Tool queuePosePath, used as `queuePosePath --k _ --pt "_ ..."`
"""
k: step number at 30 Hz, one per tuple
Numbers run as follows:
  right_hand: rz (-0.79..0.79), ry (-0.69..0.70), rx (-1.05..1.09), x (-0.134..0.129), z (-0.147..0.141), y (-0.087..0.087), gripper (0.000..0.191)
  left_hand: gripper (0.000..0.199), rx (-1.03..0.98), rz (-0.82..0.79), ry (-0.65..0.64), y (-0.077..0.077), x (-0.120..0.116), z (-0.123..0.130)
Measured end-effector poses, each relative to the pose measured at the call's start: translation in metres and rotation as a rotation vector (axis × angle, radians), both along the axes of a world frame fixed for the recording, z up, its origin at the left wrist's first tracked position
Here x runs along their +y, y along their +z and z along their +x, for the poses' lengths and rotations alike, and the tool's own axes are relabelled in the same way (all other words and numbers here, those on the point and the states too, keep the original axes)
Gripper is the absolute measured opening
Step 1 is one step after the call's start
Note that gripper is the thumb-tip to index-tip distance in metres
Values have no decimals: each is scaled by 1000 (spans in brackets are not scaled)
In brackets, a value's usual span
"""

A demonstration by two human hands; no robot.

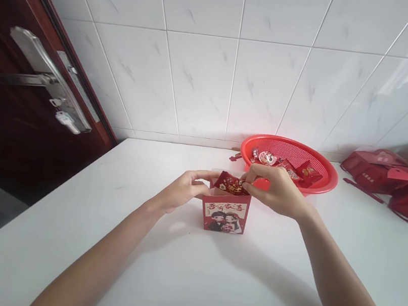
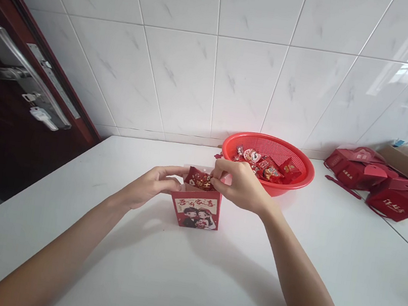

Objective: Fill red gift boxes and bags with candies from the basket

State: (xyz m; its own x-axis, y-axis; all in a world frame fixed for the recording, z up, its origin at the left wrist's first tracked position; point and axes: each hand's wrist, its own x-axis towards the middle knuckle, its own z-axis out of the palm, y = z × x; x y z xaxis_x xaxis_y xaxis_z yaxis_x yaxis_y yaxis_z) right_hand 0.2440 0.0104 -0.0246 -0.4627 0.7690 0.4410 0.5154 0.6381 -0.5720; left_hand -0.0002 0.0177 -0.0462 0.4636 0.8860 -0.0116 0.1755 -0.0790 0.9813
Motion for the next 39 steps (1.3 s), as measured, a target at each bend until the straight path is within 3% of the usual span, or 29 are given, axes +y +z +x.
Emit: queuePosePath --k 9,17,23,26,30,39 --pt "139 -32 -209 -13 -3 2 19 61 118 123 -129 9 -15 -3" --pt "295 132 -405 -40 -6 13 26 75 261 290 -176 10 -43 -7" --pt "479 -34 -602 -53 -19 7 27 80 256 299 -153 7 -46 -4" --pt "448 -112 -715 -51 -28 2 24 81 259 231 -158 7 -41 -5" --pt "367 -117 -813 -45 -43 0 22 78 288 172 -157 8 -38 -7" --pt "213 -131 -778 -34 -48 -6 28 83 299 113 -132 10 -36 -5"
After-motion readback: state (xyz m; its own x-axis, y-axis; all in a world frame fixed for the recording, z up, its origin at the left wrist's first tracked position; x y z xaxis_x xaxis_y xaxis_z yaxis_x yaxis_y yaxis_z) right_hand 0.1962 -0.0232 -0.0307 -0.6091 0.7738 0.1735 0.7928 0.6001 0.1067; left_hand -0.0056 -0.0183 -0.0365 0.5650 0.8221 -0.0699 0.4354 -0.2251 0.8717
